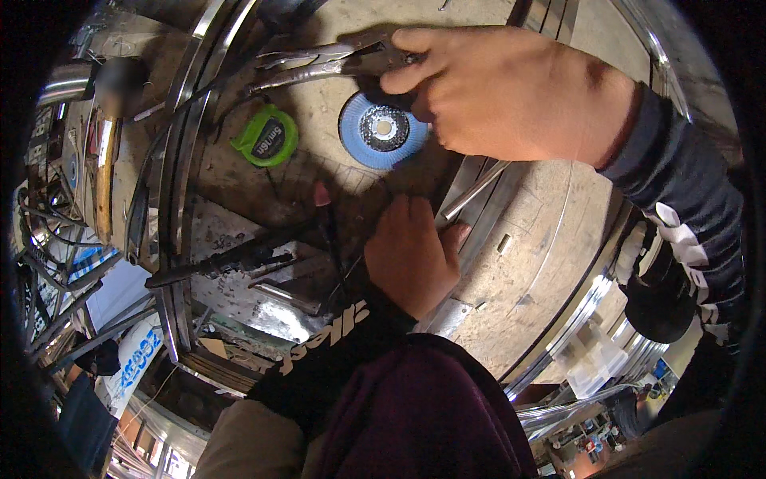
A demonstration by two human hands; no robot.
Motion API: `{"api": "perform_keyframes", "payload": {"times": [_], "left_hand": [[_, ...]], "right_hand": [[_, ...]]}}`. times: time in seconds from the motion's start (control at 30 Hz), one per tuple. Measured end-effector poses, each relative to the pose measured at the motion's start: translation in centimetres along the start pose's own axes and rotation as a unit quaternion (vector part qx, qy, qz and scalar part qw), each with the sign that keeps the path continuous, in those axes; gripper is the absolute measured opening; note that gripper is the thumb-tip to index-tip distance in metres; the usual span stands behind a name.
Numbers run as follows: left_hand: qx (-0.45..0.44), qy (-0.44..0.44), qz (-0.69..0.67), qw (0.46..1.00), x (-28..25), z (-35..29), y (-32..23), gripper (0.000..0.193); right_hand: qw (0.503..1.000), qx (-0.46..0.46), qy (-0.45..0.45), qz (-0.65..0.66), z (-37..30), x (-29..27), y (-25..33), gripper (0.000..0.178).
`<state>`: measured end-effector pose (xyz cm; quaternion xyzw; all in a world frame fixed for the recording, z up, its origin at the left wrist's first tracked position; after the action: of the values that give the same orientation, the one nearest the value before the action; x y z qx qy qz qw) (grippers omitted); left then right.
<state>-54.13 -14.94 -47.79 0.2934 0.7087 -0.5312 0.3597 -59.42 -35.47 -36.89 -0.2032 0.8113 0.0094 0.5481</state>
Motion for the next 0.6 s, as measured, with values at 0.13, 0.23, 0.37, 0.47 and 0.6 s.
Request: {"api": "perform_keyframes", "payload": {"times": [0.13, 0.23, 0.37, 0.47, 0.6], "left_hand": [[0.013, 0.006, -0.019, 1.000, 0.3, 0.0, -0.2, 0.047], [0.005, -0.011, -0.007, 1.000, 0.4, -0.1, 0.2, 0.046], [0.012, -0.036, -0.031, 0.999, 0.7, 0.0, 0.5, 0.045], [0.028, -0.030, -0.028, 0.999, 0.5, 0.0, 0.1, 0.045], [0.017, -0.002, -0.009, 1.000, 0.3, -0.1, 0.1, 0.044]], "right_hand": [[0.998, -0.013, 0.051, -0.017, 0.7, 0.3, 1.0, 0.010], [0.998, -0.039, 0.034, -0.023, 1.6, 0.5, 1.2, 0.012], [0.998, 0.008, -0.027, 0.062, 2.9, 1.9, 2.0, 0.012], [0.995, 0.025, -0.004, 0.092, 2.3, 1.7, 1.9, 0.011], [0.988, 0.038, 0.018, 0.147, 2.4, 1.6, 0.6, 0.011]]}}
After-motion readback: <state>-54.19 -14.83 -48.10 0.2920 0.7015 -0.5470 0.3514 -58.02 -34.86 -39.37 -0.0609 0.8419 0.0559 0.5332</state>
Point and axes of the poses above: each hand's wrist, its own z-axis towards the middle knuckle, its own x-axis out of the palm, y = z × x, the point moved 1 cm from there along z, towards the middle knuckle, and after that the axes turned 7 degrees about z, right-handed, at the moved point
